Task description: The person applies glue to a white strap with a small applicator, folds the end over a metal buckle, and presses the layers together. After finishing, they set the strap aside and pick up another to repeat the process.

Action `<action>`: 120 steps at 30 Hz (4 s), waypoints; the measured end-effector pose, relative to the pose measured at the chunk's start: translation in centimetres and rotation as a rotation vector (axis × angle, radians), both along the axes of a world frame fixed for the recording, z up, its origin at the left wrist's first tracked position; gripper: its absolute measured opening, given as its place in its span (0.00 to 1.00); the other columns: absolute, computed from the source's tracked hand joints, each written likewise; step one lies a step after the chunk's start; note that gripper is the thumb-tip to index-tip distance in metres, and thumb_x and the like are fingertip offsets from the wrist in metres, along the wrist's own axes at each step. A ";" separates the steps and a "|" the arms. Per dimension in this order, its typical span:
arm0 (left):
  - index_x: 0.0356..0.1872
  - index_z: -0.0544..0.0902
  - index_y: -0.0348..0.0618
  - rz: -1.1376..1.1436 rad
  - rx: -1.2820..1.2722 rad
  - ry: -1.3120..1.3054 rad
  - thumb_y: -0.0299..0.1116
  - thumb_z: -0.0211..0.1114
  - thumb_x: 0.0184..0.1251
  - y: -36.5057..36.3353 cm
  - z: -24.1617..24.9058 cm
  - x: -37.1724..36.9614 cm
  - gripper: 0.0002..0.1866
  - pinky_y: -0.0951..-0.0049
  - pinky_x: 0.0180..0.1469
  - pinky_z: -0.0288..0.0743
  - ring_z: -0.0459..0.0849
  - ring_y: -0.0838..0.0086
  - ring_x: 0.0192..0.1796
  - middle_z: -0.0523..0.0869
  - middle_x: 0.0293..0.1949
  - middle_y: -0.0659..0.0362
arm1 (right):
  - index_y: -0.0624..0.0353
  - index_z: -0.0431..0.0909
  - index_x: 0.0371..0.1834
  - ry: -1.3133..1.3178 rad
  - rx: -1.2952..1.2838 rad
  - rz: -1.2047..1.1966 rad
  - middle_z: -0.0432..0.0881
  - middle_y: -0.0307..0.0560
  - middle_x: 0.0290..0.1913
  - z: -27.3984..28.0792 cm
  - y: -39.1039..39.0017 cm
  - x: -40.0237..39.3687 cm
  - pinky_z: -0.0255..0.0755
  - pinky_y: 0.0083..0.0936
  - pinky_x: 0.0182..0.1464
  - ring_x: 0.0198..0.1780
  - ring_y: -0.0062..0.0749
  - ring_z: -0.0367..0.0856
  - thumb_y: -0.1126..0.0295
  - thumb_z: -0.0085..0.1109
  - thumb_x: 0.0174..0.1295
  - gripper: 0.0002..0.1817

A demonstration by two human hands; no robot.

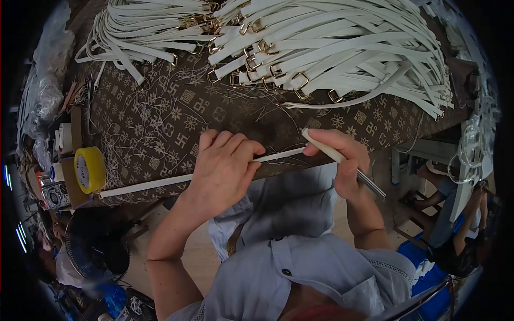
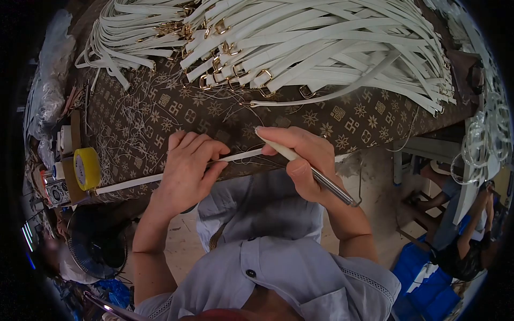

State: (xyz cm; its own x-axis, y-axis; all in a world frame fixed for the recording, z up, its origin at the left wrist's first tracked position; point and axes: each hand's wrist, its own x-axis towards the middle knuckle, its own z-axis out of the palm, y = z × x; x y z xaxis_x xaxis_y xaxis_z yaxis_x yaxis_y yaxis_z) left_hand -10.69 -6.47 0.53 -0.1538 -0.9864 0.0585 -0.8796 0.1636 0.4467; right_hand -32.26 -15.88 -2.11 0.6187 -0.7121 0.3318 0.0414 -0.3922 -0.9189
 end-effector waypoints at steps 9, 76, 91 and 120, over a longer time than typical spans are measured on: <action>0.33 0.83 0.53 -0.080 -0.535 -0.186 0.30 0.68 0.45 2.7 -3.5 0.0 0.10 0.67 0.51 0.63 0.77 0.76 0.39 0.80 0.34 0.69 | 0.64 0.78 0.51 -0.014 -0.044 -0.037 0.83 0.46 0.29 -0.9 0.8 -0.2 0.74 0.24 0.31 0.29 0.33 0.83 0.35 0.34 0.68 0.40; 0.44 0.81 0.44 0.160 -0.063 0.032 0.38 0.73 0.47 -1.7 1.6 1.7 0.21 0.66 0.52 0.64 0.76 0.65 0.45 0.78 0.41 0.58 | 0.71 0.75 0.49 -0.114 0.401 -0.142 0.82 0.53 0.39 -1.8 0.0 1.4 0.74 0.29 0.50 0.39 0.31 0.81 0.41 0.22 0.73 0.40; 0.23 0.80 0.50 -0.013 -0.310 0.069 0.35 0.75 0.46 -1.5 -2.7 -2.2 0.10 0.67 0.45 0.61 0.75 0.70 0.36 0.76 0.28 0.67 | 0.72 0.75 0.50 -0.144 0.382 -0.155 0.82 0.53 0.42 -2.1 0.0 1.3 0.74 0.29 0.50 0.39 0.31 0.81 0.42 0.24 0.73 0.39; 0.23 0.77 0.50 -0.492 0.176 0.473 0.35 0.72 0.48 2.6 1.7 -2.0 0.10 0.69 0.42 0.62 0.74 0.70 0.33 0.76 0.27 0.65 | 0.72 0.76 0.52 -0.205 0.347 -0.137 0.83 0.55 0.44 -2.2 0.0 1.5 0.74 0.26 0.49 0.40 0.29 0.81 0.44 0.34 0.73 0.35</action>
State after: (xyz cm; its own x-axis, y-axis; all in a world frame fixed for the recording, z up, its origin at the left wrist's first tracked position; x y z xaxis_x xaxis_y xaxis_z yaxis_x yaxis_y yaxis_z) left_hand -12.64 -3.88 2.25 -0.5821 -0.8097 0.0749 -0.4267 0.3826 0.8195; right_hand -30.77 -15.85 -4.36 0.4564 -0.8745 0.1643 0.2058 -0.0759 -0.9756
